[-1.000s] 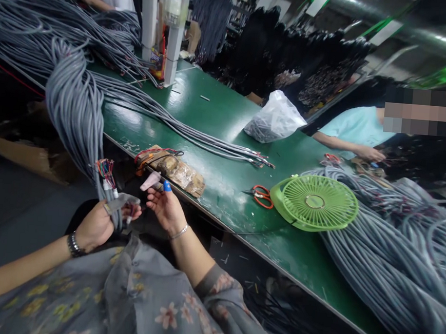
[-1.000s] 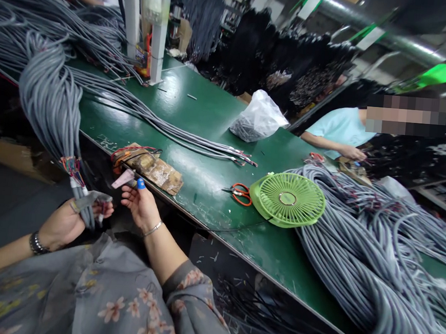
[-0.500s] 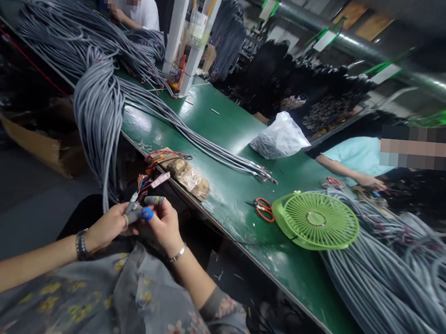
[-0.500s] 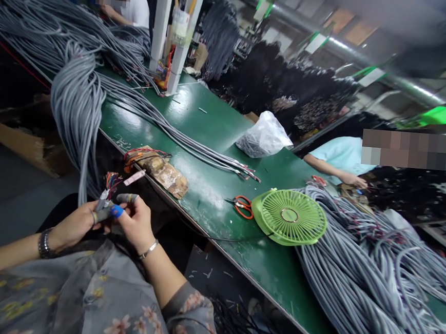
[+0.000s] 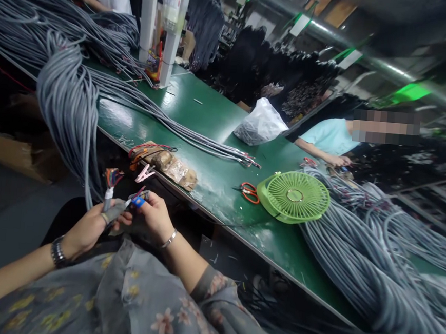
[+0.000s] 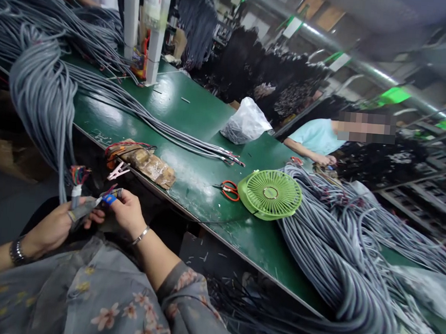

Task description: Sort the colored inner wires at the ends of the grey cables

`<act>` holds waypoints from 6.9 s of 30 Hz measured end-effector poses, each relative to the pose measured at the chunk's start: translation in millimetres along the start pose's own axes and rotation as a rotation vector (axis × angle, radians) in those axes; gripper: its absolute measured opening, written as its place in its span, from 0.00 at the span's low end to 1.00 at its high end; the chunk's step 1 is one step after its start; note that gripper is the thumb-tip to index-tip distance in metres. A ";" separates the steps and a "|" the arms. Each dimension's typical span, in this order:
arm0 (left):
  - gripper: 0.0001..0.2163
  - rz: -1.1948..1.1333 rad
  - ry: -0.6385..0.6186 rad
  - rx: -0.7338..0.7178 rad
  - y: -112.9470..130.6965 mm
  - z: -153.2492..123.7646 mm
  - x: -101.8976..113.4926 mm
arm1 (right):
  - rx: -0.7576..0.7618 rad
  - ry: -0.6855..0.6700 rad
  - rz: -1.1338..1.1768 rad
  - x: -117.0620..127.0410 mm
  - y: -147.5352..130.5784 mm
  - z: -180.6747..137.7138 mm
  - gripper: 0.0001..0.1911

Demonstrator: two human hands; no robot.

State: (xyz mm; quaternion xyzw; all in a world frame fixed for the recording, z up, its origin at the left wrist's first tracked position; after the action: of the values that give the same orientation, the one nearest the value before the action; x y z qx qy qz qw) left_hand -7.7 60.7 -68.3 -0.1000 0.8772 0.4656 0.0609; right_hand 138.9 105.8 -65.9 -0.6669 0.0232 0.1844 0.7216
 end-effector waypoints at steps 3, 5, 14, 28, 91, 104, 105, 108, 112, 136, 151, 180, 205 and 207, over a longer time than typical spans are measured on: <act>0.16 -0.092 0.059 -0.001 7.5 -0.3 3.3 | -0.057 -0.024 0.021 -3.2 3.2 -0.8 0.25; 0.16 -0.071 0.063 0.001 10.5 -0.2 2.6 | -0.060 -0.026 0.027 -4.6 5.2 -1.4 0.27; 0.11 0.119 0.103 -0.081 16.2 -1.8 4.0 | 0.021 -0.012 0.030 0.2 3.5 0.4 0.27; 0.10 0.154 0.114 0.006 23.7 -5.7 1.4 | -0.053 -0.055 -0.018 -4.5 -1.5 14.5 0.28; 0.19 0.145 0.134 0.046 30.6 -11.5 -3.2 | -0.250 -0.071 0.214 -24.4 4.2 10.8 0.30; 0.15 0.050 0.155 0.021 31.6 -12.1 1.3 | -0.173 0.116 0.126 -14.5 16.6 7.1 0.28; 0.15 0.037 0.155 0.023 31.3 -11.7 2.2 | -0.181 0.134 0.145 -12.0 17.2 7.6 0.27; 0.15 0.009 0.151 0.042 29.9 -10.6 4.8 | -0.244 0.180 0.242 -2.3 20.2 8.6 0.25; 0.16 -0.006 0.122 0.079 29.5 -10.1 4.8 | -0.356 0.241 0.359 11.7 22.1 10.2 0.23; 0.19 -0.081 -0.150 0.177 24.3 9.6 -25.3 | -0.170 0.278 0.346 -6.1 8.4 49.3 0.32; 0.21 -0.022 -0.068 0.122 26.4 -10.6 -19.5 | -0.261 0.160 0.414 -9.0 9.8 36.8 0.24; 0.18 -0.093 -0.062 0.131 24.9 -8.5 -17.3 | -0.345 0.104 0.551 -16.7 19.9 42.7 0.30; 0.18 -0.037 0.069 0.018 35.1 -3.2 -21.7 | -0.189 0.214 0.483 -9.7 30.7 53.7 0.29; 0.18 -0.025 0.067 0.005 34.7 -4.6 -19.8 | -0.217 0.184 0.487 -10.1 30.3 51.1 0.32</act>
State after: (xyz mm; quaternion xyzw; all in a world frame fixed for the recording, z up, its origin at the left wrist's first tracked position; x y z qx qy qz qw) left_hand 3.5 78.3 -33.9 -0.1263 0.8787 0.4588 0.0377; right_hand 109.6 154.3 -86.4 -0.7288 0.2283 0.2924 0.5755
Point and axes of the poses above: each hand's wrist, its own z-axis towards the middle knuckle, its own x-axis out of the back of the hand, y = z × x, the point moved 8 cm from there along z, towards the middle knuckle, and after that the axes turned 14 degrees about x, right-handed, at the moved point
